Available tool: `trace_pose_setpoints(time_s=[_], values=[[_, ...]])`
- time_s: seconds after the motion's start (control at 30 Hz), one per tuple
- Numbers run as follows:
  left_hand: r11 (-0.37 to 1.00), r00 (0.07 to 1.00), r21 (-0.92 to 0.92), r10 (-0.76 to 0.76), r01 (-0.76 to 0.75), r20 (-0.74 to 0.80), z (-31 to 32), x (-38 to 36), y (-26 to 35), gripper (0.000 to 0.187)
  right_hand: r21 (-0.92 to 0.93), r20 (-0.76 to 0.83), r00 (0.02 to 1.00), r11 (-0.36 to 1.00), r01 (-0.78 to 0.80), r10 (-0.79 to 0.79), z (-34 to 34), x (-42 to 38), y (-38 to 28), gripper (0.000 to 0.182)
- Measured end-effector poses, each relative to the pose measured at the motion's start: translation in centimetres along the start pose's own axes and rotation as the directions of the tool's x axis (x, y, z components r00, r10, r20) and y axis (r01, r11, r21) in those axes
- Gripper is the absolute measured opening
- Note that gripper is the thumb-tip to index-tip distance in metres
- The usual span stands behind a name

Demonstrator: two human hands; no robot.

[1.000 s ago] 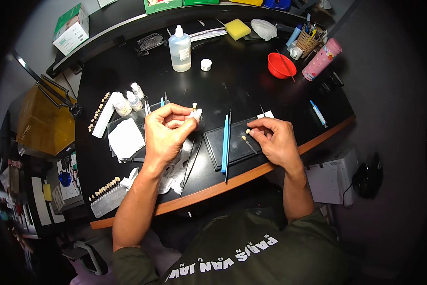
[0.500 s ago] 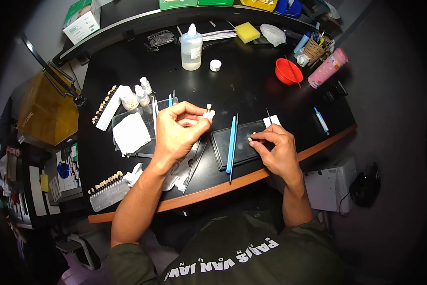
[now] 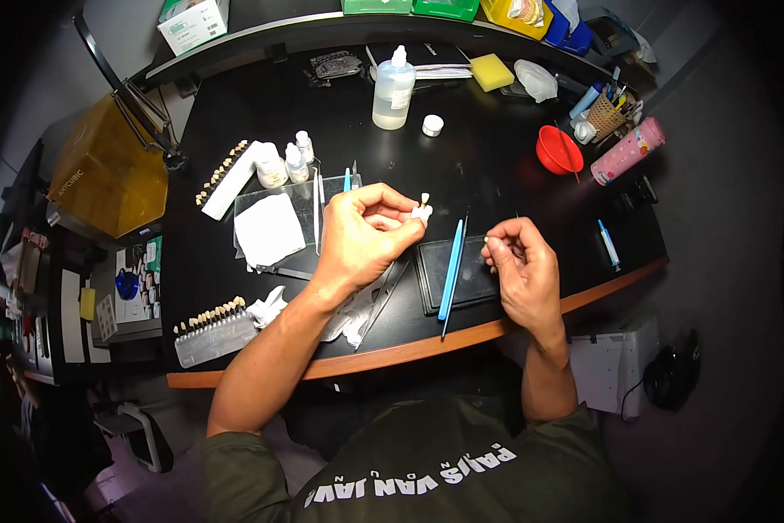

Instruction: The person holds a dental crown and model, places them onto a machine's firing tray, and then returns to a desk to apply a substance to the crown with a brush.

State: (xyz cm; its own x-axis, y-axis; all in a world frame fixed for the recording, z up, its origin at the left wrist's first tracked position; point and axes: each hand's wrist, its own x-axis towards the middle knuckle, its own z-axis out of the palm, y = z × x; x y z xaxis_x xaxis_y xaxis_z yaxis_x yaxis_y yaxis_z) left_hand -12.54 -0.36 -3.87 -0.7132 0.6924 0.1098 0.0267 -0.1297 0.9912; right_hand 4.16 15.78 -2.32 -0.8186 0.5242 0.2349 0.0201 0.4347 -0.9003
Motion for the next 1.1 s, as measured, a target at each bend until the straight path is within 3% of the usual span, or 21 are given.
trace_pose_setpoints(time_s=[0.03,0.2,0.3,0.43,0.47,0.67,0.8,1.1], values=[[1.0,1.0,0.005,-0.002,0.002,0.0,0.0,0.0,0.0,0.013,0.082,0.003,0.999,0.996,-0.042,0.042,0.3,0.3,0.0,0.005],[1.0,1.0,-0.005,0.007,-0.007,-0.007,0.0,0.1,-0.3,0.013,-0.056,-0.011,0.999,0.998,0.034,-0.034,1.8,2.2,-0.4,0.016],[0.997,0.999,-0.067,0.028,-0.03,-0.033,0.2,0.2,-0.8,0.015,-0.026,0.017,0.997,0.997,0.073,-0.072,2.4,3.1,-0.7,0.018],[0.996,0.999,-0.082,0.03,-0.032,-0.034,0.0,0.2,-0.9,0.014,0.149,0.098,0.992,0.985,-0.087,0.073,2.2,3.7,-1.0,0.023],[0.997,0.999,-0.071,0.029,-0.031,-0.033,0.0,0.2,-0.9,0.014,0.226,0.083,0.996,0.974,-0.034,0.016,2.4,3.8,-0.9,0.021],[0.997,0.999,-0.076,0.02,-0.023,-0.043,0.1,0.2,-0.8,0.014,0.211,0.013,1.0,0.977,-0.018,0.016,2.5,3.8,-0.1,0.008],[0.998,0.999,-0.064,0.024,-0.027,-0.038,0.0,0.2,-0.9,0.014,0.219,-0.098,0.995,0.974,0.057,-0.036,3.1,3.7,0.1,0.006],[1.0,1.0,-0.029,0.001,0.0,0.019,-0.2,0.1,-0.6,0.014,0.213,-0.171,0.982,0.971,0.111,-0.075,3.5,3.3,0.2,0.007]])
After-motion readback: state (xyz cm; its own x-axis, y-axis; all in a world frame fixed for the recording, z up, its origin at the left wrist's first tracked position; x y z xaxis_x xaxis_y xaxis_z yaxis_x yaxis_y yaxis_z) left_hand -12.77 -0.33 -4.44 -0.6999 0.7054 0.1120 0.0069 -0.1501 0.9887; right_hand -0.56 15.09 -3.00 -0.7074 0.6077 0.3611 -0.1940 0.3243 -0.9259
